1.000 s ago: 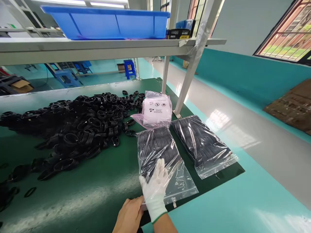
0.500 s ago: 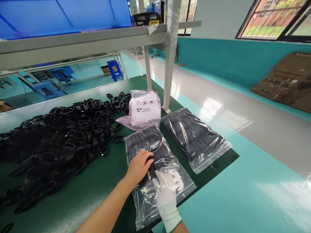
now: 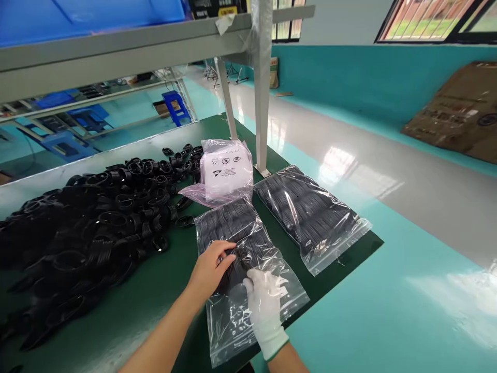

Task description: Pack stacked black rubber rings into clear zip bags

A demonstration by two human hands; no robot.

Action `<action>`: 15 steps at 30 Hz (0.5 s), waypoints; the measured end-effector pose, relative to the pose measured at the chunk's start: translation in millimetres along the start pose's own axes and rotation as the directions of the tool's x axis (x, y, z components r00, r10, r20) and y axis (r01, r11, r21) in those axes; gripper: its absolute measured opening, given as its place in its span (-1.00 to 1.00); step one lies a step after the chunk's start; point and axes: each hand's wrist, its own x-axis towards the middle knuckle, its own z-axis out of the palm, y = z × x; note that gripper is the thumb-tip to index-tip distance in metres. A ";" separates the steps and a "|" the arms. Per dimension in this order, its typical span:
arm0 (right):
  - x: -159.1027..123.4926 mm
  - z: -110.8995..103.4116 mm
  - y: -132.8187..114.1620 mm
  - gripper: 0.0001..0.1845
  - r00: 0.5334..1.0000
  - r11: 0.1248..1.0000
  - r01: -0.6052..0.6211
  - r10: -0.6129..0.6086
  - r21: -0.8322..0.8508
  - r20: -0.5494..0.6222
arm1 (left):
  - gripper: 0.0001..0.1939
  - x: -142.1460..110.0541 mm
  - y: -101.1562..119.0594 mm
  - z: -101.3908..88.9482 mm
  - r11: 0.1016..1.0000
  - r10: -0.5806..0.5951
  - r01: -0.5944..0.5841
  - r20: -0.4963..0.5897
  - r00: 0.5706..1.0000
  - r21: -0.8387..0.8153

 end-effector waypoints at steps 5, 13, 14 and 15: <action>-3.2 -0.7 0.2 -0.81 0.986 0.987 0.156 -0.158 -0.031 -0.049 | -0.74 -78.6 -4.0 -13.8 0.936 -0.330 0.344 -0.161 0.930 0.072; -1.0 -0.6 -6.2 -0.77 0.984 0.987 0.152 -0.156 -0.056 -0.085 | -0.68 16.9 10.5 11.5 0.976 0.131 -0.147 0.105 0.986 0.164; -0.8 0.7 -6.5 -0.77 0.988 0.989 0.130 -0.136 -0.073 -0.079 | -0.66 29.0 10.6 13.4 0.975 0.110 -0.136 0.149 0.983 0.177; -0.8 2.3 -6.7 -0.76 0.991 0.990 0.108 -0.115 -0.094 -0.071 | -0.65 37.7 10.0 14.7 0.974 0.084 -0.119 0.177 0.981 0.194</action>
